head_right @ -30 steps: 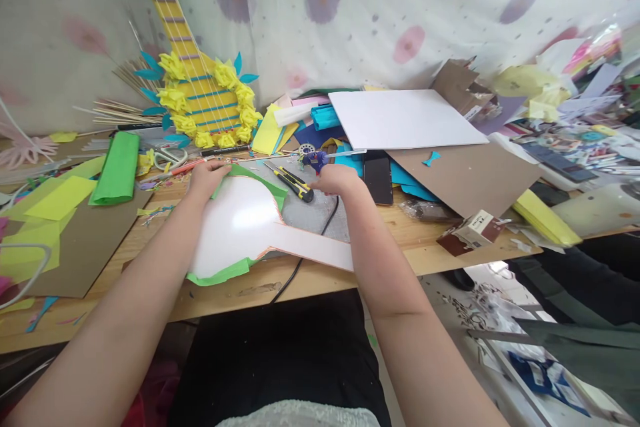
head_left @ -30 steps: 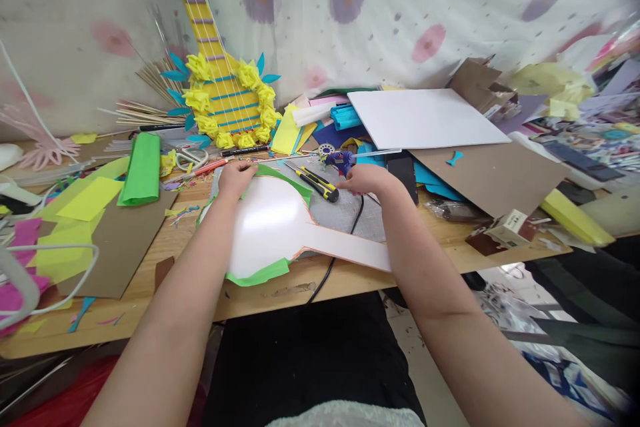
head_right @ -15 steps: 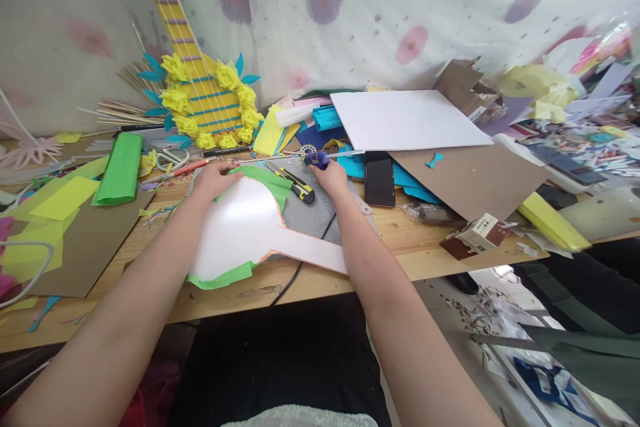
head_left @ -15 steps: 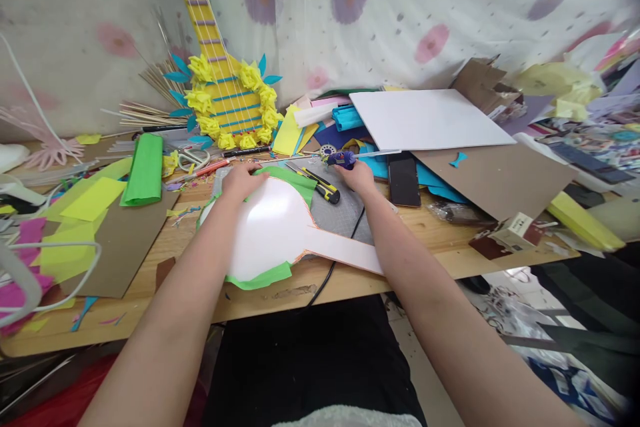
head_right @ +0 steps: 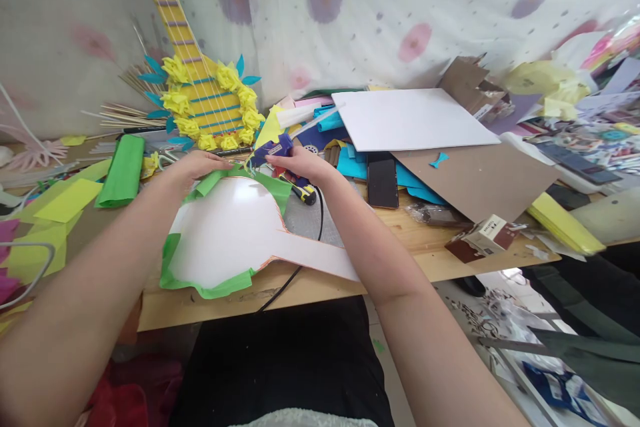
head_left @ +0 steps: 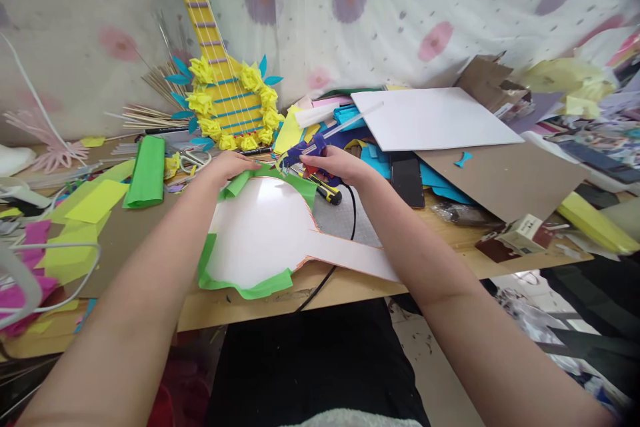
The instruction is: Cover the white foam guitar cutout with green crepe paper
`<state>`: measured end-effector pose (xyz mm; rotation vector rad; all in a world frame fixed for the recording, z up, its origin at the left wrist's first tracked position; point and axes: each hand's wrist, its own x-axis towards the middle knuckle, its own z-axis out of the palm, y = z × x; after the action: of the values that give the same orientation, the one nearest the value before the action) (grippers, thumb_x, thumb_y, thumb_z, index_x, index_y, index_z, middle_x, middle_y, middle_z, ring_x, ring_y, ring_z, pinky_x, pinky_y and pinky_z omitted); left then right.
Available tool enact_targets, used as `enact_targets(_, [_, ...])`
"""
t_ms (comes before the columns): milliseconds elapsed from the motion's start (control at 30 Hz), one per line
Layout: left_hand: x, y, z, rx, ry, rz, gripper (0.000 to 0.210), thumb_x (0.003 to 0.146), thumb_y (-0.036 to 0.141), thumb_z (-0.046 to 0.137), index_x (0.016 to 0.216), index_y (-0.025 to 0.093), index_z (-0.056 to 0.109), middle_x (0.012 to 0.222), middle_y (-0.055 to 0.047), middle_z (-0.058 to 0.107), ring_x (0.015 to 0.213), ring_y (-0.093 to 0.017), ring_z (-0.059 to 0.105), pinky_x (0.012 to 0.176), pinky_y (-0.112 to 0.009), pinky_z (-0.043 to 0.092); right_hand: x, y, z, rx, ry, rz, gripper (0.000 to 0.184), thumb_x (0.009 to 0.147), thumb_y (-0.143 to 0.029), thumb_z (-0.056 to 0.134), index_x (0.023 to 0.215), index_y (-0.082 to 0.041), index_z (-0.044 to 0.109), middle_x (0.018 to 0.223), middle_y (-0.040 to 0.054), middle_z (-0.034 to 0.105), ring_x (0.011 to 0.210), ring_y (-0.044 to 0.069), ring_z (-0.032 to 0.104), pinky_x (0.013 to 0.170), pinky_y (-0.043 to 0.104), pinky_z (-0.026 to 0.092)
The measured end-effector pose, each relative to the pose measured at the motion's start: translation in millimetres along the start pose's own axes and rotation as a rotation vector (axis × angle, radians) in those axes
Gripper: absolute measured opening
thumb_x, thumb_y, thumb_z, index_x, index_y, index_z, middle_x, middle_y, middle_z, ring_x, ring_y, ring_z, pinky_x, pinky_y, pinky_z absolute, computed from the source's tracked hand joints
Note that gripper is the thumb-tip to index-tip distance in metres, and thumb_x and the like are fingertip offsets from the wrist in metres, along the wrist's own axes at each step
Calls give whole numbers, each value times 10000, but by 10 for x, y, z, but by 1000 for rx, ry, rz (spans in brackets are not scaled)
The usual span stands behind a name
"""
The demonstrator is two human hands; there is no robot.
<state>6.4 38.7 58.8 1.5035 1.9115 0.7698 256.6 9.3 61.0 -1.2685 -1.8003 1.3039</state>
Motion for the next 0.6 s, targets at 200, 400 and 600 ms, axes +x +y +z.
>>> enact_targets(200, [169, -9, -33, 265, 7, 5, 248, 478, 319, 817, 670, 189, 730, 633, -41, 667, 691, -235, 623, 604, -308, 488, 279, -241, 146, -247, -65, 18, 356, 810, -470, 632, 700, -133, 615, 607, 33, 641, 454, 58, 459, 454, 187, 388])
enact_targets(400, [177, -33, -30, 156, -42, -58, 227, 515, 267, 810, 709, 178, 733, 623, -28, 665, 657, -212, 620, 599, -295, 475, 396, -274, 287, -251, -93, -8, 391, 828, -503, 605, 680, -142, 582, 521, -9, 563, 437, 56, 431, 438, 182, 359])
enact_targets(600, [184, -139, -44, 55, -87, -126, 305, 499, 385, 830, 682, 175, 708, 659, -46, 686, 616, -198, 611, 551, -290, 458, 488, -142, 267, -210, -83, 1, 443, 807, -550, 600, 629, -145, 570, 596, 11, 604, 461, 51, 426, 445, 182, 354])
